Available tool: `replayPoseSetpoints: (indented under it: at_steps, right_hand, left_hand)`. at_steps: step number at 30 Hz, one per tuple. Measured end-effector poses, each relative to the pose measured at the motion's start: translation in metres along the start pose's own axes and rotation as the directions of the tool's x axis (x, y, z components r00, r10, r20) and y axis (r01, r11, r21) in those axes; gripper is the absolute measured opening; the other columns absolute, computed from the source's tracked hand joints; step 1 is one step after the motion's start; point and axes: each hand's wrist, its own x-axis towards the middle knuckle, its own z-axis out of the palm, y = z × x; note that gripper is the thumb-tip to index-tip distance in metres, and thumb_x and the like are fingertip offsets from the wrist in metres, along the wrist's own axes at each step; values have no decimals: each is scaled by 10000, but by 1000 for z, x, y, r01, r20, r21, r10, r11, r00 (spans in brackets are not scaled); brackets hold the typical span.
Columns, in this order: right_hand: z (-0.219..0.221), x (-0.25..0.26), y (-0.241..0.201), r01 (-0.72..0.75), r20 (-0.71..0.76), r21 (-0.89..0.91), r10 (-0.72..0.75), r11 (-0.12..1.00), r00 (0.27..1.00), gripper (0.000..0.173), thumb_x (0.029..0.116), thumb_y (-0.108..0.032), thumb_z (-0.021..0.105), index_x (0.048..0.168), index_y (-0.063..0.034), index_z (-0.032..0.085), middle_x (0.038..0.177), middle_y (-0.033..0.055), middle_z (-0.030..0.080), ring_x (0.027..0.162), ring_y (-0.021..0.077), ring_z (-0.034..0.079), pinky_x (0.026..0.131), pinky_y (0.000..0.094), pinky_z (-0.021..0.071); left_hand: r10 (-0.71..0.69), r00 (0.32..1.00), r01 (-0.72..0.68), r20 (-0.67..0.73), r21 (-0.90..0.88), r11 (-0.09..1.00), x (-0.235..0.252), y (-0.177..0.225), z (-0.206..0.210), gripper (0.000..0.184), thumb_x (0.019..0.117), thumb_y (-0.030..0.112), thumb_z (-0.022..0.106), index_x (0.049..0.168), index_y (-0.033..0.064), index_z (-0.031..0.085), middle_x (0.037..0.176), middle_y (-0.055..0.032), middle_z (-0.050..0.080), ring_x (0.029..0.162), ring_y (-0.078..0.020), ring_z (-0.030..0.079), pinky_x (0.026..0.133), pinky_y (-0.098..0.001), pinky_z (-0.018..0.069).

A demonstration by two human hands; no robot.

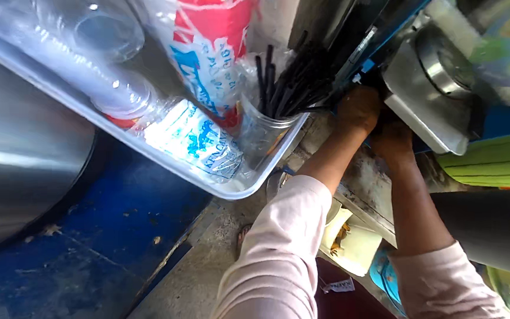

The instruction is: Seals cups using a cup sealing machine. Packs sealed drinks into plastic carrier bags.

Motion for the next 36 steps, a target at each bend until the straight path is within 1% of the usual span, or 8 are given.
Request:
replayPoseSetpoints:
  at_steps: [8,14,22,25,26,28,31,36]
  right_hand:
    - [2,-17,-4,-102,142,-95,115,990,983,419,1033,-228,613,1333,62,581,1270,332,624,1199,514,604,976,705,450]
    - [-2,-31,-19,-91,208,-71,103,993,973,376,1041,-198,603,1297,77,617,1241,340,643,1169,516,625,974,694,464]
    - [2,-54,-20,-77,276,-12,77,997,958,391,1046,-151,557,1373,60,588,1342,319,612,1297,458,575,1082,626,424]
    - [-4,-81,-1,-139,254,178,91,974,963,418,1016,-79,545,1411,54,571,1398,305,586,1354,433,538,1149,572,393]
    - [-4,-95,10,-144,233,262,82,954,969,409,988,-47,553,1379,67,596,1355,316,607,1307,449,569,1120,579,426]
    - [-12,-123,28,-223,330,352,102,909,938,390,1020,-52,519,1386,65,588,1331,307,609,1255,435,589,1094,547,452]
    - [-22,-161,45,-289,442,391,97,874,892,385,1049,-110,524,1386,67,581,1301,293,632,1190,406,639,1061,520,487]
    - [-60,-191,49,-303,458,464,67,833,886,383,1054,-125,549,1388,61,576,1244,259,671,1121,353,682,1021,484,523]
  left_hand:
    - [-75,997,76,-25,19,997,-9,-6,13,407,1039,107,518,1404,-74,527,1428,-252,554,1301,-365,572,1066,-460,480]
    - [-161,987,160,8,38,986,-21,-3,7,441,1050,105,511,1433,-105,451,1441,-273,503,1263,-369,595,1010,-455,525]
    - [-5,1000,8,-20,113,994,-55,-20,9,457,1015,198,617,1378,-71,552,1412,-308,526,1316,-428,533,1091,-529,444]
    - [-62,993,47,-97,-151,987,-81,-29,7,420,993,146,646,1361,-48,585,1403,-251,578,1342,-367,527,1132,-515,410]
    - [-172,979,117,-108,-394,912,-95,-25,4,348,1010,67,580,1336,-54,586,1308,-223,630,1233,-296,600,1062,-460,476]
    - [-363,932,190,-22,-821,539,-121,-7,-3,366,1113,132,317,1315,-54,558,1120,-158,648,978,-197,638,888,-365,532]
    - [-348,933,155,91,-975,161,-148,30,-18,678,1109,460,109,1331,-47,502,1100,-150,646,970,-209,655,904,-386,540]
    - [-438,895,177,83,-968,178,-149,53,-22,302,1117,233,404,1252,-22,495,944,-121,639,790,-171,669,765,-330,585]
